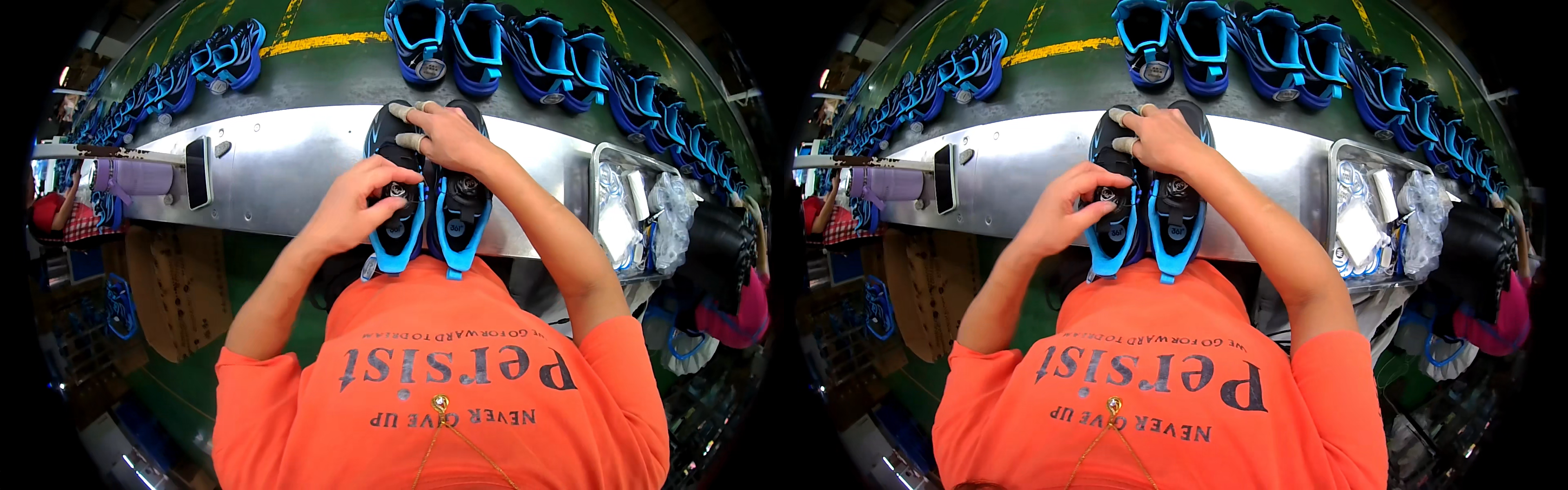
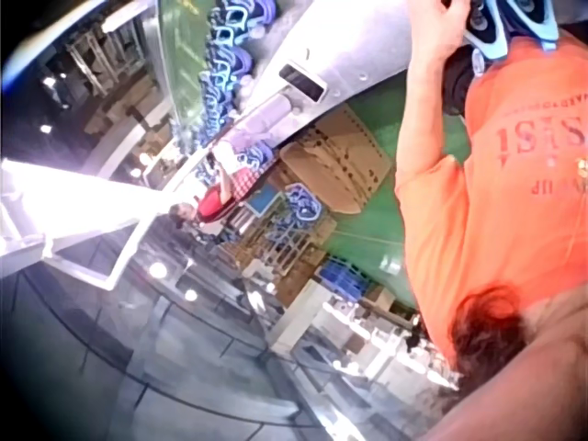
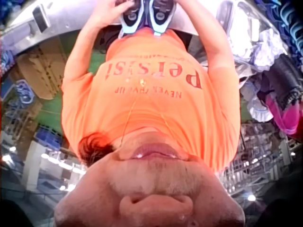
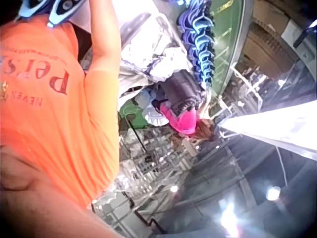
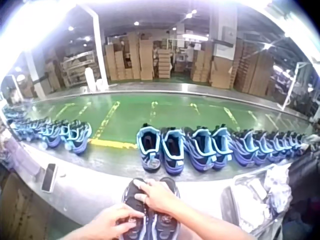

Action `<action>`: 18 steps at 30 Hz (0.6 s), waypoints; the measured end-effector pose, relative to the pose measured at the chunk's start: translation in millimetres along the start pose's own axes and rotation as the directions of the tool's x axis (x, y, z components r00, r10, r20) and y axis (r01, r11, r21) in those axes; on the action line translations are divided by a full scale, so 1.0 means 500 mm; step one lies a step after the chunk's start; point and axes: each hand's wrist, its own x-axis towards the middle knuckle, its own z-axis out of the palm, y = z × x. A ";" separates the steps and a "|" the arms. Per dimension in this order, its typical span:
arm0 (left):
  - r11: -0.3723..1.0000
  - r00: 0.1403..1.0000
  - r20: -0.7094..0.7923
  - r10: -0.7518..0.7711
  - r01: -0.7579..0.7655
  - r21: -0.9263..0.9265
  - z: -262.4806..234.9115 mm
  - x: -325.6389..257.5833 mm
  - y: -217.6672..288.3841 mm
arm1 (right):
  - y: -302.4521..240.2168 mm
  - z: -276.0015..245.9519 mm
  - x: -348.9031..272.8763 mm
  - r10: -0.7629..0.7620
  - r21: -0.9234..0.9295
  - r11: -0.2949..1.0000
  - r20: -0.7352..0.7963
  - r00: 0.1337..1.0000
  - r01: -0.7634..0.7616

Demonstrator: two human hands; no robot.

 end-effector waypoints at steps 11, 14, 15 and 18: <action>0.997 0.997 -0.066 0.046 -0.050 -0.063 0.005 0.009 -0.017 | 0.000 -0.005 -0.002 0.019 -0.004 1.000 0.020 1.000 -0.019; 0.998 0.997 -0.043 0.058 -0.059 -0.018 -0.003 0.008 -0.002 | 0.009 -0.003 -0.003 0.033 0.004 0.999 0.027 0.999 -0.033; 0.997 0.994 -0.084 0.076 -0.076 0.007 0.002 0.008 0.001 | 0.011 -0.001 -0.005 0.021 0.000 1.000 0.014 1.000 -0.021; 0.975 0.948 -0.288 0.132 -0.072 0.211 0.025 0.009 -0.004 | 0.012 -0.002 -0.008 0.019 -0.001 1.000 0.007 1.000 -0.019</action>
